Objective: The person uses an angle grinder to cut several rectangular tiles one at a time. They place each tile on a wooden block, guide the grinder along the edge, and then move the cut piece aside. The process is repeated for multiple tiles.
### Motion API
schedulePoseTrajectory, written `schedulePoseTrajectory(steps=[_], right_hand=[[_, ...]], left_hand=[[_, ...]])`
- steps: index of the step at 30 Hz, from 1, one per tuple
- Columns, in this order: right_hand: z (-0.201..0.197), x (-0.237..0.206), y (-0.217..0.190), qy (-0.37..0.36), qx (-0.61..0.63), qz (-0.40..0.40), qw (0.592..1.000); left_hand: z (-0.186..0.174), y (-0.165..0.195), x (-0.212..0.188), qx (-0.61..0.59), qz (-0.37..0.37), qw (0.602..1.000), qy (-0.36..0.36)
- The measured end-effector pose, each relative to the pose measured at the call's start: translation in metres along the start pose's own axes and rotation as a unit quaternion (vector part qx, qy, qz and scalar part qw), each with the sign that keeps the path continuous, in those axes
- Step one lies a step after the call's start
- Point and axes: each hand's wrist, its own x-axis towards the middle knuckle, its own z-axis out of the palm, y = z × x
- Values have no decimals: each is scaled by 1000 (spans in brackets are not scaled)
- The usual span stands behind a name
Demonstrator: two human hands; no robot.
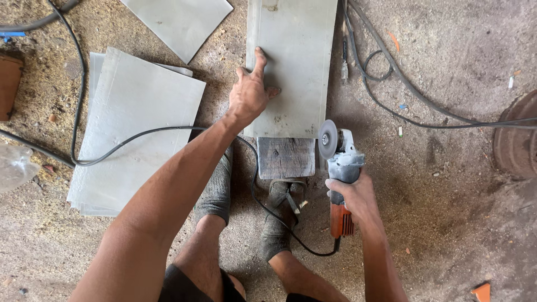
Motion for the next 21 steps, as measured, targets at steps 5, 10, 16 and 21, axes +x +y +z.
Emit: schedulePoseTrajectory(steps=[5, 10, 16, 21], right_hand=[[0, 2, -4, -9, -7, 1, 1000], [0, 1, -3, 3, -8, -1, 1000], [-1, 7, -3, -16, 33, -19, 999], [-2, 8, -6, -17, 13, -17, 1000]], left_hand=[[-1, 2, -1, -2, -1, 1000, -3], [0, 2, -1, 20, -8, 1000, 7], [0, 3, -2, 22, -4, 1000, 3], [0, 4, -1, 24, -10, 1000, 7]])
